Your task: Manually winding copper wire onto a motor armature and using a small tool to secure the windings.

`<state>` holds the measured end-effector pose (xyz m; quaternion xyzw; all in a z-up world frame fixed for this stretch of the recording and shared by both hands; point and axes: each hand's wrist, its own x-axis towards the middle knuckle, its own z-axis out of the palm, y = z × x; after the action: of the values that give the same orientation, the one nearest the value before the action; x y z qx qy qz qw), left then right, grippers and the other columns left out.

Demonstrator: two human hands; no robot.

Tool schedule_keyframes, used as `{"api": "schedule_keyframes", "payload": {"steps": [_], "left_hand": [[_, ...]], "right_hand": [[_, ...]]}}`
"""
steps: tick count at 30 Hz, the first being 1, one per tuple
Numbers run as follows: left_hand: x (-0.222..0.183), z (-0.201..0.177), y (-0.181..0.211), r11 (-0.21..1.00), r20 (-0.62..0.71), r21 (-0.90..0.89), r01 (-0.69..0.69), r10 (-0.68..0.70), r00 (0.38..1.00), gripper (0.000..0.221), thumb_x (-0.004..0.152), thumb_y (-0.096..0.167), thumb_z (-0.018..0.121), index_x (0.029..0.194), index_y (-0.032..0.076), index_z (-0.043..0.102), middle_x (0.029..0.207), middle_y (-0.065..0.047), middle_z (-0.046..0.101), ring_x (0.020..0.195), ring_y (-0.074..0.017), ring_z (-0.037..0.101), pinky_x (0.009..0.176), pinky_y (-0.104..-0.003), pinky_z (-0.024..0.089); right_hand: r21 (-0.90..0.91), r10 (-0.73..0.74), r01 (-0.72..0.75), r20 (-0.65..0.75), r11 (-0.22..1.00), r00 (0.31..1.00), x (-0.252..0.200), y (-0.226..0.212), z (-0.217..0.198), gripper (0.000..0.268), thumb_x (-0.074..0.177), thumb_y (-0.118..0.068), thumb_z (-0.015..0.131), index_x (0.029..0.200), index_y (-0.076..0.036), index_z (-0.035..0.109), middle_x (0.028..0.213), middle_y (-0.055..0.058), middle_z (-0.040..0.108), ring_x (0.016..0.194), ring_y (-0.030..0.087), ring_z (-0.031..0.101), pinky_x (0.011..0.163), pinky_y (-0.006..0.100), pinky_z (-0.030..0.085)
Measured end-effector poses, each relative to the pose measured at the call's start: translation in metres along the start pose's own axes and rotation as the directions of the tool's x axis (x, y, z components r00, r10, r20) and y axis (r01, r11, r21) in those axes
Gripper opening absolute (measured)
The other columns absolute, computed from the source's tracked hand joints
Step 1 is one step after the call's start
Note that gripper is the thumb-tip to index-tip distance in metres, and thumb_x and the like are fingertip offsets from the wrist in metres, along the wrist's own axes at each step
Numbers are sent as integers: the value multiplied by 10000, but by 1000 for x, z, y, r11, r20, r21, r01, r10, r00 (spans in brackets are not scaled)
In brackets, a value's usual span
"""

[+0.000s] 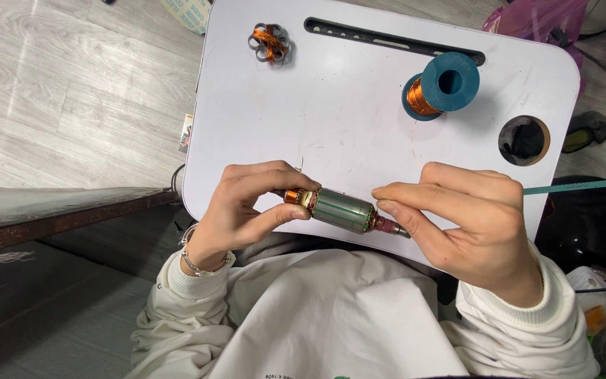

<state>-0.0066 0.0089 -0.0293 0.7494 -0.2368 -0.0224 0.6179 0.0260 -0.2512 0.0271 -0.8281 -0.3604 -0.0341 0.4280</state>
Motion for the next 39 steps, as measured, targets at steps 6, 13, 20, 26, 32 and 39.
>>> {"api": "schedule_keyframes", "payload": {"steps": [6,13,20,26,32,39], "left_hand": [[-2,1,-1,997,-10,-76,-18,17,1000,285,955,227,630,1069,-32,663,911,-136,699,757,-228,652,695,-298,508],[1,2,-2,992,-33,-119,-33,30,999,289,959,270,636,1069,5,673,944,-121,720,779,-218,680,713,-302,532],[0,7,-8,994,-93,-105,-40,31,995,291,963,296,643,1080,33,687,931,-90,718,765,-187,653,705,-293,512],[1,12,-4,998,-127,-57,-19,11,992,232,962,216,657,1096,28,678,967,-94,715,819,-197,678,774,-282,607],[6,27,-19,994,-320,103,-29,61,945,214,977,180,637,1102,7,656,949,-118,701,790,-214,679,777,-300,636],[-6,32,-33,944,-411,-329,30,-172,895,205,969,144,651,1099,-13,669,910,-92,681,784,-148,625,714,-258,527]], "right_hand": [[160,63,-71,58,985,996,4,4,-2,74,870,48,662,893,29,730,611,77,558,498,151,413,492,259,275],[235,142,-155,71,960,987,5,7,-1,94,870,-35,655,836,-12,739,603,56,597,492,123,480,499,245,327],[282,203,-204,31,938,979,-4,24,11,95,818,-77,693,817,-44,782,545,20,579,486,98,423,481,230,304],[191,219,-209,-34,959,975,-6,24,16,110,840,-68,664,791,-53,762,641,12,694,514,100,477,482,215,359],[-368,-149,85,-149,926,978,-15,21,33,48,879,-68,705,925,-83,701,679,-15,535,535,163,411,483,277,380],[-209,-143,99,-206,973,968,-27,17,37,22,876,6,686,889,9,703,731,84,590,597,214,547,553,308,445]]}}
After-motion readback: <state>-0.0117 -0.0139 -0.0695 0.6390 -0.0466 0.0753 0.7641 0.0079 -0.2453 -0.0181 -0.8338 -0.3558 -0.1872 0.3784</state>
